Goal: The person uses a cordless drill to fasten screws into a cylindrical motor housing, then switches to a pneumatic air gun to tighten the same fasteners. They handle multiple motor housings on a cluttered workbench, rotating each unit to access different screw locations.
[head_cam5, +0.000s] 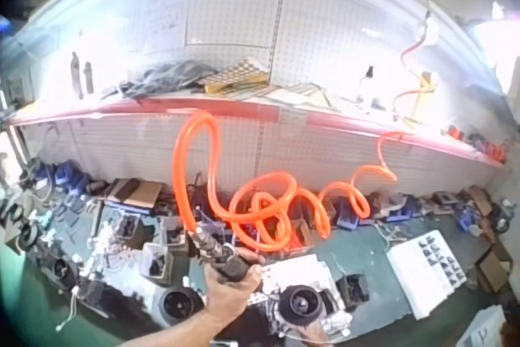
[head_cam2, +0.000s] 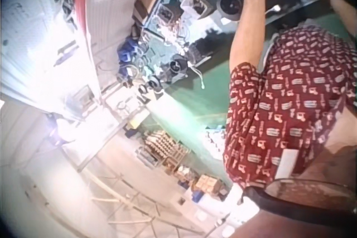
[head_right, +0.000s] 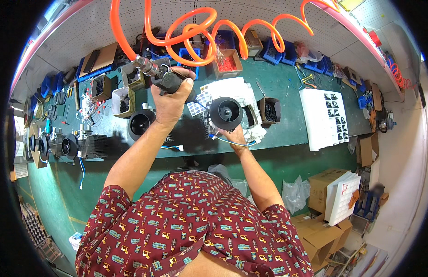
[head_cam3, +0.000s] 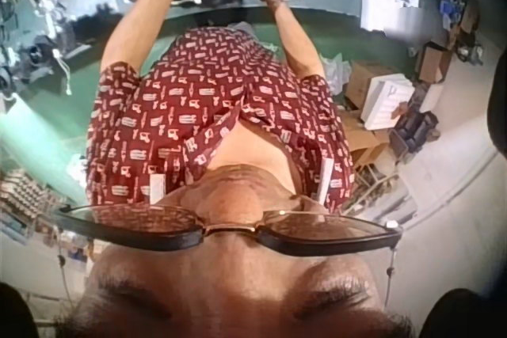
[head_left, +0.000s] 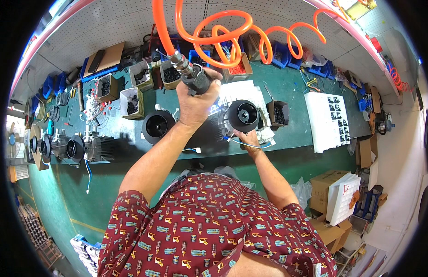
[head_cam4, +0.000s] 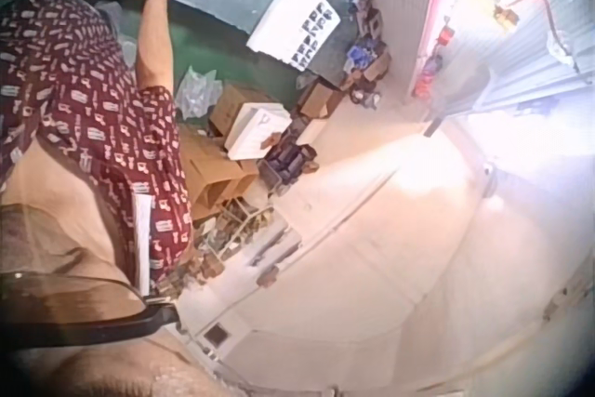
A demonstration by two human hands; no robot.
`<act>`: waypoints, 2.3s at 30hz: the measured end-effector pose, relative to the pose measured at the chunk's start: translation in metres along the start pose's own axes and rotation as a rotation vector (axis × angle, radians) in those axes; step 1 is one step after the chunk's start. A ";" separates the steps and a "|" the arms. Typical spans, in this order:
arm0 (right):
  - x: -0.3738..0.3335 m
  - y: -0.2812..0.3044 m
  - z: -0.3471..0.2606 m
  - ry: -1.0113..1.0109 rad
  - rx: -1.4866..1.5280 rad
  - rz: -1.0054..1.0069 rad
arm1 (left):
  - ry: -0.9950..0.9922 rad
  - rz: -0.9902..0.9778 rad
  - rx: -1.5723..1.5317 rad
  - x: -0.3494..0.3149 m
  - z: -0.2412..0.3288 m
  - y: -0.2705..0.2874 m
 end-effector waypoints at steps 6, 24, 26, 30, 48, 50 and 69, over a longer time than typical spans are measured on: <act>-0.005 0.003 -0.010 0.004 0.076 0.073 | 0.022 -0.035 0.049 -0.006 -0.003 -0.002; 0.001 0.000 -0.001 0.019 0.023 -0.011 | 0.017 -0.054 0.029 -0.001 0.000 -0.008; 0.001 0.001 0.002 0.026 -0.018 -0.008 | 0.021 -0.055 0.032 0.000 -0.001 -0.008; -0.001 0.001 -0.001 0.279 -0.200 -0.026 | 0.034 -0.066 0.038 0.002 -0.006 -0.007; 0.008 0.002 0.015 0.046 0.030 0.018 | 0.207 -0.432 0.234 -0.009 -0.033 -0.091; 0.010 0.000 0.025 0.004 0.065 0.001 | 0.196 -0.430 0.190 -0.011 -0.034 -0.094; -0.025 0.035 0.079 -0.040 0.258 0.283 | -0.140 0.024 0.189 0.021 0.085 0.006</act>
Point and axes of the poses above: each hand's wrist, its own x-axis towards the middle knuckle, its own y-axis out of the back of the hand, z = x × y, the point moved 10 cm from there along x, towards the middle knuckle, and after that the axes turned 11 degrees about z, right-handed, at the moved point
